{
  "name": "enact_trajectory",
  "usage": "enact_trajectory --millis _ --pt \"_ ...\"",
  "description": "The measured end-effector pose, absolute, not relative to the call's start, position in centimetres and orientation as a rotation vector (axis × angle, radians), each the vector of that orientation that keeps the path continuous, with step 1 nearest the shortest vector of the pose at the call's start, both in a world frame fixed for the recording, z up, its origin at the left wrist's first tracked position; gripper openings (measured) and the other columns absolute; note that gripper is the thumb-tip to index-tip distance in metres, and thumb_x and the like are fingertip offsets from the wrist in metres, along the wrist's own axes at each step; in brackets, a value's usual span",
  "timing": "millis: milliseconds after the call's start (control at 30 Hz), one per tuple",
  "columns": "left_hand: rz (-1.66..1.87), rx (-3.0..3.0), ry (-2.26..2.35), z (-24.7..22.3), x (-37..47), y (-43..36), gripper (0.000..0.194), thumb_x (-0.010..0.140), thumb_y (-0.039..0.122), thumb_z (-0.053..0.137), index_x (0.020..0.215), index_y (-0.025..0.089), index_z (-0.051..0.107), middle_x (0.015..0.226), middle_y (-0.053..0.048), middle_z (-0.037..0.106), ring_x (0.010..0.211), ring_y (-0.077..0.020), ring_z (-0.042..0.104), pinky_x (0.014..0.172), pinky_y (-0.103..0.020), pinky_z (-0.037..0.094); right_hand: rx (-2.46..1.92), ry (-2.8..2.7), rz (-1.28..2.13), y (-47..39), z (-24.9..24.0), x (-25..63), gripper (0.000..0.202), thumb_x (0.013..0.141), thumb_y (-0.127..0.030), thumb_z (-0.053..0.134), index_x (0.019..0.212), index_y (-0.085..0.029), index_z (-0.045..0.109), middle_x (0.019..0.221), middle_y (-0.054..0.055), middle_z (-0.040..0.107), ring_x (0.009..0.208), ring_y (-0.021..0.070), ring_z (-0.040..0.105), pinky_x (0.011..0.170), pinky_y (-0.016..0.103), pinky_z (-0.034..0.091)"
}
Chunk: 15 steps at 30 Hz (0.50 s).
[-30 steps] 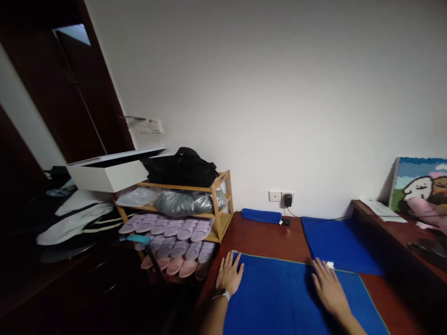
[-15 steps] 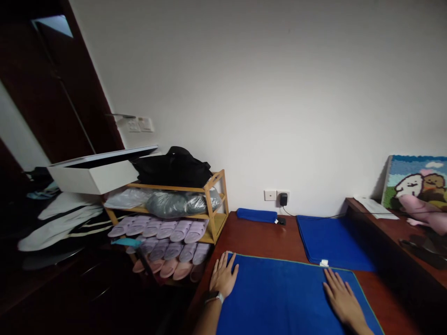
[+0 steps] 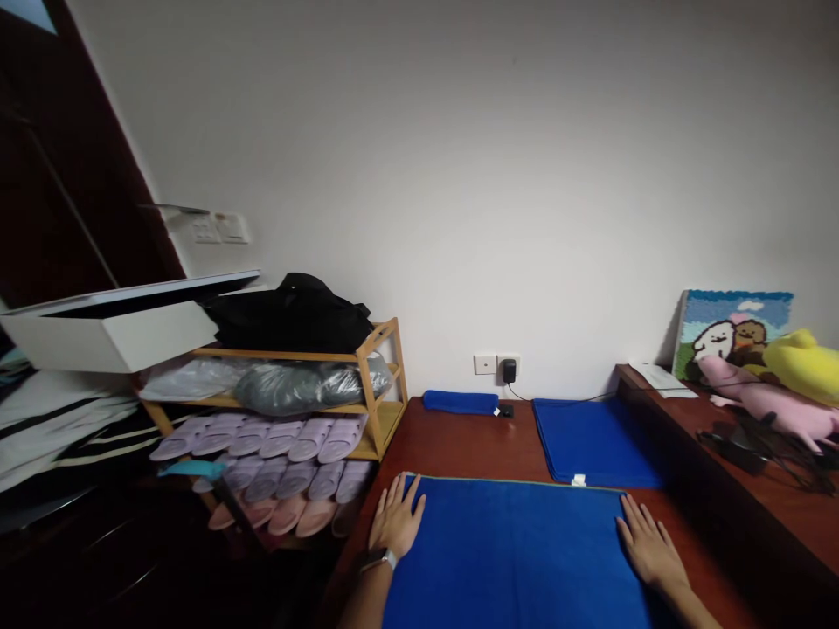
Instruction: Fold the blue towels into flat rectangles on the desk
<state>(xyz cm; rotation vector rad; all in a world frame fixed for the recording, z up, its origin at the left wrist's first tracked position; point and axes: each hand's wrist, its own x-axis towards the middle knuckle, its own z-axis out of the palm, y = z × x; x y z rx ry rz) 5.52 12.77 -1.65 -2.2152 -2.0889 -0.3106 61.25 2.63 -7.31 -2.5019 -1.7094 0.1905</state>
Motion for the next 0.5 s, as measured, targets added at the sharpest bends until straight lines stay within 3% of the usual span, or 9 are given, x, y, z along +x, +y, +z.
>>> enact_trajectory --millis 500 --pt "-0.358 -2.215 -2.079 -1.86 5.50 12.76 0.056 0.103 0.047 0.037 0.155 0.030 0.044 0.167 -0.006 0.038 0.155 -0.0251 0.032 0.126 -0.048 0.025 -2.416 -1.685 0.105 2.59 -8.35 61.75 0.078 0.092 -0.059 0.018 0.159 -0.025 0.035 0.167 0.001 0.034 0.156 0.0257 0.023 0.127 0.050 0.020"
